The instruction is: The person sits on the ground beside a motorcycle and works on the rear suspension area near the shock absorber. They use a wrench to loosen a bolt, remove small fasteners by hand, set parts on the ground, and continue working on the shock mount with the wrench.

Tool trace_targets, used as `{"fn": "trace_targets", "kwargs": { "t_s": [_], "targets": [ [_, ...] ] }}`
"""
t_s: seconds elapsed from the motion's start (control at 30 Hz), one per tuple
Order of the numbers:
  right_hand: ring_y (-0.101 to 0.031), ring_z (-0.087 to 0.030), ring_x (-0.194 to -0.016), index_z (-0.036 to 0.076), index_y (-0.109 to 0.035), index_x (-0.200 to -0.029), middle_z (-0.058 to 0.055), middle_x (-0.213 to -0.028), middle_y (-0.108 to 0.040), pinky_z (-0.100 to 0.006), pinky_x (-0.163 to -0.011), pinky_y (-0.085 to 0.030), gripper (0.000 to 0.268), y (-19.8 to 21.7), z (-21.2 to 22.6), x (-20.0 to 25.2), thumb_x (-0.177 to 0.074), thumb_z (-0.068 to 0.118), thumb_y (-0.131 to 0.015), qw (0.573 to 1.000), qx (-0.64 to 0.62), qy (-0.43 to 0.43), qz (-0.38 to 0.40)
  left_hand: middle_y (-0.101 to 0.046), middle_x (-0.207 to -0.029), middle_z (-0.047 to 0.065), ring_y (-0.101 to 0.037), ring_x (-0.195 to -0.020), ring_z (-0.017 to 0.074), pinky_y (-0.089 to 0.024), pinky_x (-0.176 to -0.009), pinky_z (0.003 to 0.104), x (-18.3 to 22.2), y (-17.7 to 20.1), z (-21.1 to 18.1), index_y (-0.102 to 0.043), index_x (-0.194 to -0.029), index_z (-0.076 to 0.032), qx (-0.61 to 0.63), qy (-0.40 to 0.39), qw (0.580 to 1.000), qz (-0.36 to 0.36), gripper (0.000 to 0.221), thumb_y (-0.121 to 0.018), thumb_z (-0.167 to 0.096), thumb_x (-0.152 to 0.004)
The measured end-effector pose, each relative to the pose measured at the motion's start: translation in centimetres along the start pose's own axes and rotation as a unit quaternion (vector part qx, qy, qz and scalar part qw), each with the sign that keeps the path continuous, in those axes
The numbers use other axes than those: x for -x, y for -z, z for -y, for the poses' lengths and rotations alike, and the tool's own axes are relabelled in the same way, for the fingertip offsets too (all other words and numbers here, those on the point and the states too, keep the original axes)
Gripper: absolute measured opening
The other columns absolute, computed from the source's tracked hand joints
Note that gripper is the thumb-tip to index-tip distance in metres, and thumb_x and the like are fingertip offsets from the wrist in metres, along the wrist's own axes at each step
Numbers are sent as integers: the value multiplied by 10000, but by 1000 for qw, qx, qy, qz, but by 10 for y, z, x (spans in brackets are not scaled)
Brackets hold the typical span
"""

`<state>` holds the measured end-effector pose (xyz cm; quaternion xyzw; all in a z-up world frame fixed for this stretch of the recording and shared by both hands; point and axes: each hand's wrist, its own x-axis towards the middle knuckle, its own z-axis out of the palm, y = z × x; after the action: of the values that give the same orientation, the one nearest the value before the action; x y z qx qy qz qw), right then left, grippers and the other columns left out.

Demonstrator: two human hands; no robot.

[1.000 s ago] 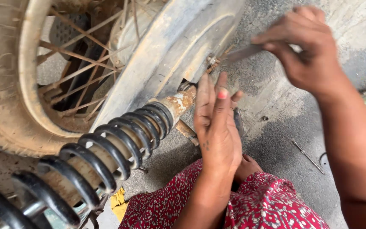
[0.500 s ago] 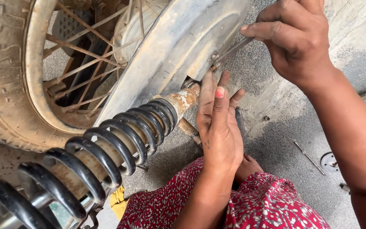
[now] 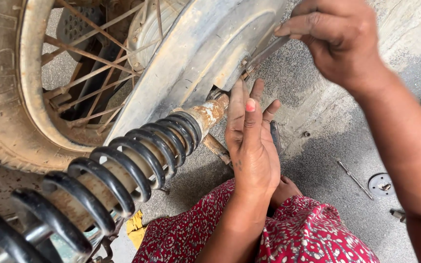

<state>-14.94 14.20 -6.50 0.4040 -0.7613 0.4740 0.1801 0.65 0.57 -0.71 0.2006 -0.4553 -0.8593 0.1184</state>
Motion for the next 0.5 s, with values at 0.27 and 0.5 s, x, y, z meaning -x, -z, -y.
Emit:
{"fn": "trace_targets", "kwargs": {
  "t_s": [0.27, 0.5],
  "targets": [
    [-661, -115, -904, 104, -758, -1177, -23, -1031, -749, -292, -781, -549, 173, -77, 72, 57, -1023, 62, -691, 827, -330, -430, -150, -296, -1693, 228, -366, -1518, 305, -393, -1146, 423, 6, -8, -6, -236, -1624, 66, -28, 14, 999, -2, 784, -570, -346, -1046],
    [-639, -71, -723, 68, -742, -1141, 21, -891, -736, -227, -582, -522, 199, -45, 128, 33, -982, 136, -643, 627, -481, -597, -136, -334, -1673, 189, -343, -1529, 282, -296, -1220, 461, 25, -5, -25, -256, -1608, 16, -84, 84, 993, 7, 786, -567, -397, -1016]
  ]
}}
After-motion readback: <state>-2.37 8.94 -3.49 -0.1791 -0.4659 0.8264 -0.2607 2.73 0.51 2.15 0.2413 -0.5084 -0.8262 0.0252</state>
